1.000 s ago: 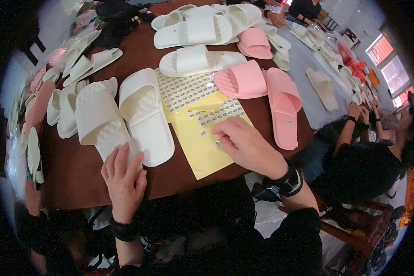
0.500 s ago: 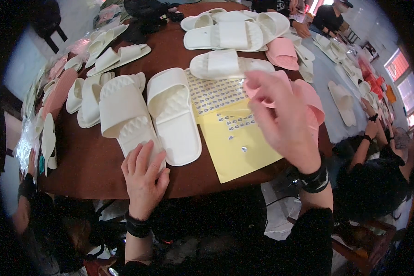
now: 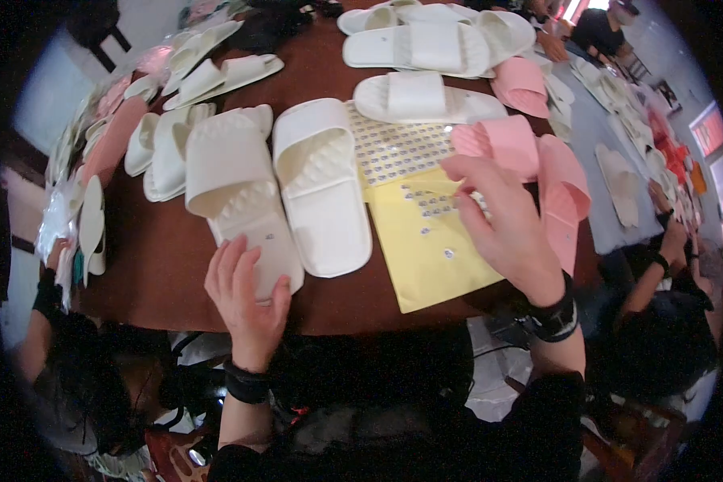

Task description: Applying size labels or brand stickers onto the insoles of plastic slippers.

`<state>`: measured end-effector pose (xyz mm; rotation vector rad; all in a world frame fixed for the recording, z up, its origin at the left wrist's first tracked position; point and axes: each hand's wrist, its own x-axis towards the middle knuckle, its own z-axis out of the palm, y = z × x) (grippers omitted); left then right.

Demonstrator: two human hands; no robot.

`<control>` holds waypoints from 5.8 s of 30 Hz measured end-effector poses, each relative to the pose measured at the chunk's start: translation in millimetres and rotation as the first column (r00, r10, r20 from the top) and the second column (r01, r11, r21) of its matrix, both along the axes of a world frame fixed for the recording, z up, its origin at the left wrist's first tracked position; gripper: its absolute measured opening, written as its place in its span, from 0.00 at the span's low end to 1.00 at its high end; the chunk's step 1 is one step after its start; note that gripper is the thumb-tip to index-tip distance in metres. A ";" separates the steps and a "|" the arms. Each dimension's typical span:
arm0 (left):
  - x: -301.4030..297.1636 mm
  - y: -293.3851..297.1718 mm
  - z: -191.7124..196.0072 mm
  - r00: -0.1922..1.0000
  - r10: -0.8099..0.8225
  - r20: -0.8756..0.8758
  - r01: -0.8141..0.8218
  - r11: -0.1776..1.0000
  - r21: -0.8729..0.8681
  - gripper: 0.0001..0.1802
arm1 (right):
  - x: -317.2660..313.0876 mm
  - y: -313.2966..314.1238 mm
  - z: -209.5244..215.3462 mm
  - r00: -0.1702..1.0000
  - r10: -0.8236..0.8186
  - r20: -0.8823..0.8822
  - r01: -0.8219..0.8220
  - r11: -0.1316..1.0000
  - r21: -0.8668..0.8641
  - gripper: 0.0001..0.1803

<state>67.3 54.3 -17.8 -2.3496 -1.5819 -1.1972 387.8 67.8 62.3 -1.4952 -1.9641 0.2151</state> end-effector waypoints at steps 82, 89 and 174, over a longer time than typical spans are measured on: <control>1.3 0.2 -2.0 0.986 0.054 -0.156 -0.045 0.997 0.059 0.17 | 3.6 -0.8 -34.4 0.989 0.071 -0.133 -0.108 0.951 -0.289 0.05; 1.0 -0.7 -0.7 0.984 0.049 -0.169 -0.040 0.998 0.054 0.17 | 1.6 -9.7 -38.3 0.985 0.120 -0.124 -0.137 0.981 -0.135 0.08; -0.2 0.3 4.8 0.997 0.003 -0.080 -0.002 1.000 0.024 0.16 | -105.1 101.3 -4.2 0.822 0.567 0.051 -0.472 0.729 -0.496 0.17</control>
